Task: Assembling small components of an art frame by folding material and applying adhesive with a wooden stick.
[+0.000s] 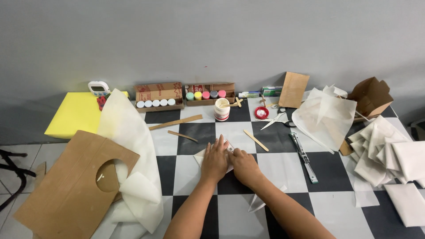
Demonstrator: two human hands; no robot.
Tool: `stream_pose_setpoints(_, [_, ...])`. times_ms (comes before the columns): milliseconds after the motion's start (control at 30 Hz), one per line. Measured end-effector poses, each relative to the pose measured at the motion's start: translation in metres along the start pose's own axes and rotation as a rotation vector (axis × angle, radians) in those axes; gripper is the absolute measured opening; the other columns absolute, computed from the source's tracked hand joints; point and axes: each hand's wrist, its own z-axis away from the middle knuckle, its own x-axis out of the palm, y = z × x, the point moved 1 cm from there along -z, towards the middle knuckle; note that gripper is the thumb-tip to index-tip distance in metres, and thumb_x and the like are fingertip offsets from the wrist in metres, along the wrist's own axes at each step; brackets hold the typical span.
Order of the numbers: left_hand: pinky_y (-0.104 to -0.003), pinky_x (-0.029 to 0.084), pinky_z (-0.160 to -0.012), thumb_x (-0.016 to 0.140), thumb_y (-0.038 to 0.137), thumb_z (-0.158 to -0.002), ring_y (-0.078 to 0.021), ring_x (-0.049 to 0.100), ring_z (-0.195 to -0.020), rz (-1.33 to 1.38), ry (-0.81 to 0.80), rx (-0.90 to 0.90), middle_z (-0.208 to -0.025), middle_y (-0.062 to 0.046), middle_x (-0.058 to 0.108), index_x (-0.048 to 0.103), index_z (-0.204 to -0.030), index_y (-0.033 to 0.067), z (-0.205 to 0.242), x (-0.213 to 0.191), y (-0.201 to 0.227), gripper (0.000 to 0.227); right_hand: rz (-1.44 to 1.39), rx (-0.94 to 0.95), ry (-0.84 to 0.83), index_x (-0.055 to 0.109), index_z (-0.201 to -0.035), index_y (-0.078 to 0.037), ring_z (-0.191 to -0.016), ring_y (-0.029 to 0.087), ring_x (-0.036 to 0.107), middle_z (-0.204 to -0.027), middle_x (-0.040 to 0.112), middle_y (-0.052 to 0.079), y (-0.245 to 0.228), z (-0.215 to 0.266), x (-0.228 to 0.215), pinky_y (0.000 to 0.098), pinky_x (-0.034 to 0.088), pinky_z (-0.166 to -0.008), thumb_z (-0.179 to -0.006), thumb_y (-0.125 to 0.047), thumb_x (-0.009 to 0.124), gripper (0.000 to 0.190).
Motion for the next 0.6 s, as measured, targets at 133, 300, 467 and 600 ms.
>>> stream_pose_setpoints(133, [-0.053, 0.025, -0.122, 0.039, 0.006, -0.093, -0.0314, 0.046, -0.142, -0.014, -0.007, -0.019, -0.135, -0.009, 0.068, 0.023, -0.158, -0.0056, 0.001, -0.002, 0.004, 0.068, -0.169, 0.089, 0.009, 0.06, -0.139, -0.022, -0.099, 0.026, 0.064, -0.113, 0.06, 0.006, 0.001, 0.034, -0.057, 0.036, 0.055, -0.076, -0.089, -0.015, 0.059, 0.05])
stream_pose_setpoints(300, [-0.05, 0.026, -0.122, 0.038, 0.01, -0.091, -0.0299, 0.048, -0.141, -0.076, 0.021, -0.049, -0.139, -0.011, 0.065, 0.034, -0.155, -0.0007, -0.001, 0.006, 0.0, 0.065, -0.206, 0.257, -0.086, 0.055, -0.143, -0.027, -0.117, 0.027, 0.061, -0.121, 0.059, 0.005, -0.008, 0.053, -0.059, 0.0372, 0.061, -0.086, -0.091, -0.026, 0.066, 0.054])
stream_pose_setpoints(467, [-0.051, 0.028, -0.121, 0.042, 0.01, -0.088, -0.0319, 0.048, -0.141, -0.042, 0.087, -0.014, -0.144, -0.012, 0.061, 0.03, -0.159, 0.0058, 0.004, 0.007, -0.006, 0.073, -0.255, 0.263, -0.087, 0.056, -0.142, -0.024, -0.116, 0.029, 0.062, -0.121, 0.058, 0.007, -0.009, 0.05, -0.048, 0.0398, 0.062, -0.084, -0.091, -0.02, 0.06, 0.051])
stream_pose_setpoints(600, [-0.049, 0.035, -0.118, 0.043, 0.011, -0.091, -0.0321, 0.057, -0.132, -0.033, 0.206, -0.04, -0.129, -0.015, 0.07, 0.04, -0.156, 0.0052, 0.007, 0.006, -0.008, 0.065, -0.174, 0.211, -0.137, 0.057, -0.14, -0.02, -0.115, 0.028, 0.063, -0.124, 0.057, 0.008, -0.013, 0.051, -0.061, 0.0409, 0.063, -0.083, -0.09, -0.015, 0.058, 0.051])
